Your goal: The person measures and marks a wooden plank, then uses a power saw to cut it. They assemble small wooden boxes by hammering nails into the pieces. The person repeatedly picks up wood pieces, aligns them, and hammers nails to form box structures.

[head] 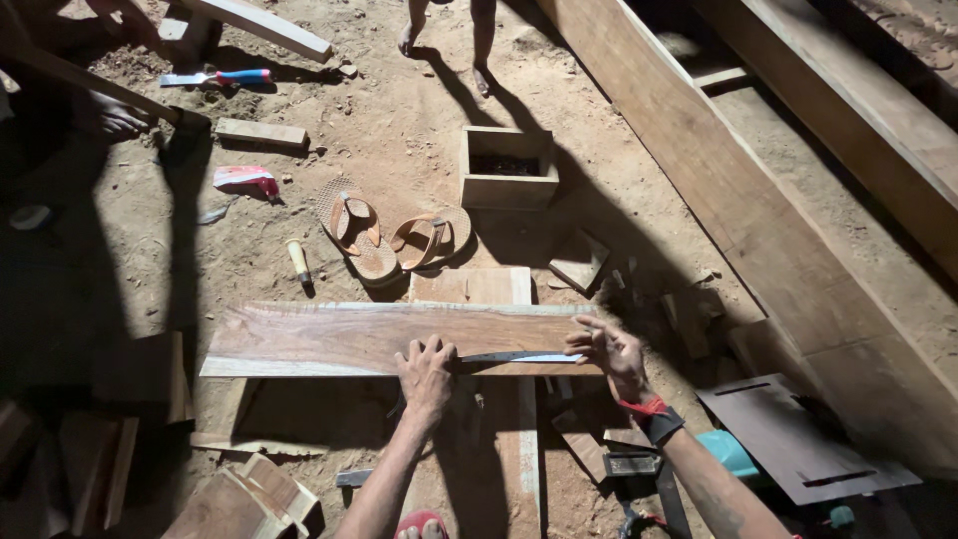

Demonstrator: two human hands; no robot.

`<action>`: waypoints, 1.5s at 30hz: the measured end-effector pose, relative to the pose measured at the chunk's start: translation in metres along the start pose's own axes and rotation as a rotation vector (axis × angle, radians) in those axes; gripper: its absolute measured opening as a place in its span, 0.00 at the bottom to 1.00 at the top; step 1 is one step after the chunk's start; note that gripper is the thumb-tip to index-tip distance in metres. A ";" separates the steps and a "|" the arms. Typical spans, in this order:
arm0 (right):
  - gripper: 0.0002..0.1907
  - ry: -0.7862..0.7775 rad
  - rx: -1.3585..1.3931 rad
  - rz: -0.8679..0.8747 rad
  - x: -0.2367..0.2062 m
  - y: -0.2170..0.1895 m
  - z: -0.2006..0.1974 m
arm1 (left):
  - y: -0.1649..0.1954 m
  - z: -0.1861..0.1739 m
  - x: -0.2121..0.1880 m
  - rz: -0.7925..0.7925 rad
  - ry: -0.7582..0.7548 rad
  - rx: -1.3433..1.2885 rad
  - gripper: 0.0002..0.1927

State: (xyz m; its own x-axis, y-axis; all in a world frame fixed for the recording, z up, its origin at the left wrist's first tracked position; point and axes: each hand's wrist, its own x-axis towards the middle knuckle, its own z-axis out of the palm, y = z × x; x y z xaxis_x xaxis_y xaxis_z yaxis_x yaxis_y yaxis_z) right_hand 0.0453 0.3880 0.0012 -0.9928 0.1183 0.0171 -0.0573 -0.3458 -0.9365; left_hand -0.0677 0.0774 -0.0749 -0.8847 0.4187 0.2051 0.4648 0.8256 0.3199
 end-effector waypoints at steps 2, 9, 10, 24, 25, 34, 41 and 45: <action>0.39 -0.034 -0.366 -0.091 -0.002 -0.005 0.004 | 0.001 0.000 0.000 -0.008 -0.017 -0.004 0.16; 0.23 0.226 -0.283 0.094 -0.002 -0.001 0.007 | 0.007 0.002 0.001 0.005 0.046 0.000 0.20; 0.23 0.237 -0.268 0.105 0.000 0.003 0.006 | 0.008 0.002 0.001 0.001 0.045 0.007 0.18; 0.08 0.216 0.000 0.264 -0.003 0.020 0.031 | 0.013 -0.004 0.002 -0.036 -0.041 -0.083 0.12; 0.07 0.206 0.015 0.221 -0.002 0.020 0.030 | 0.012 -0.003 0.002 -0.041 -0.064 -0.074 0.12; 0.12 0.124 -0.274 0.186 -0.006 0.049 0.018 | 0.012 0.007 -0.013 0.001 -0.038 -0.044 0.13; 0.09 0.119 -0.313 0.208 0.000 0.059 0.038 | 0.018 0.003 -0.015 -0.006 -0.046 0.050 0.13; 0.09 0.081 -0.448 0.185 0.005 0.070 0.044 | 0.018 0.004 -0.013 -0.005 -0.050 0.046 0.11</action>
State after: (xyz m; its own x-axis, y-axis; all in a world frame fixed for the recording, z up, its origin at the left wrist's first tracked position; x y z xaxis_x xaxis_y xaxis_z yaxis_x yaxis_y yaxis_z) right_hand 0.0321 0.3238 -0.0485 -0.9698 0.1708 -0.1740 0.1872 0.0648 -0.9802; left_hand -0.0480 0.0888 -0.0754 -0.8883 0.4319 0.1562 0.4591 0.8437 0.2781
